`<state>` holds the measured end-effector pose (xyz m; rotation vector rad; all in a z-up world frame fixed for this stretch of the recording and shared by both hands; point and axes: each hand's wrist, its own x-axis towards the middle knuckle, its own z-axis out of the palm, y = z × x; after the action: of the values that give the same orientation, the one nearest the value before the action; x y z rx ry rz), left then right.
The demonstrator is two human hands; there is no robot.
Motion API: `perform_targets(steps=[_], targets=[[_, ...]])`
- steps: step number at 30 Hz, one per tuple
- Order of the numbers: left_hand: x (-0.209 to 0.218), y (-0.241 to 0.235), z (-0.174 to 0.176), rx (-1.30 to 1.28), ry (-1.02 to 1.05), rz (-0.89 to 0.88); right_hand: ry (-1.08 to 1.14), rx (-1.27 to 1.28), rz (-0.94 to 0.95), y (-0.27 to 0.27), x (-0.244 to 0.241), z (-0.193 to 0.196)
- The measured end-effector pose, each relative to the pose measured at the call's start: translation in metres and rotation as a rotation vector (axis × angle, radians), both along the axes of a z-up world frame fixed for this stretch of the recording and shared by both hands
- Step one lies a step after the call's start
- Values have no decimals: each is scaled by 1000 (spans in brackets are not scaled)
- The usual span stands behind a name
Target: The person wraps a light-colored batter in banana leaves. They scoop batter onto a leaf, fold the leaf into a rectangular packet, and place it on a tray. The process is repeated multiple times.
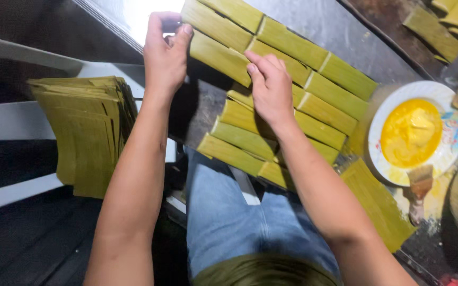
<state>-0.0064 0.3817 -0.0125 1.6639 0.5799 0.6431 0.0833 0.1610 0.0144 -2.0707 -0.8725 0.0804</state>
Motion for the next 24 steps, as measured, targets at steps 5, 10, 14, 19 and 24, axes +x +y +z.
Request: perform_targets(steps=[5,10,14,19,24], targets=[[8,9,-6,715,290,139,-230,-104,-56,37,5,-10],[27,-21,-16,982,335,-174,-314,-159,-37,36,-2,-1],[44,-23,-25,1011,394,-231,-354,-113,-56,-12,-9,28],[47,-59,33,962,425,-278,-268,-233,-273,-212,-33,59],[-12,-263,88,518,-180,-454,-343,-507,-520,-404,-52,47]])
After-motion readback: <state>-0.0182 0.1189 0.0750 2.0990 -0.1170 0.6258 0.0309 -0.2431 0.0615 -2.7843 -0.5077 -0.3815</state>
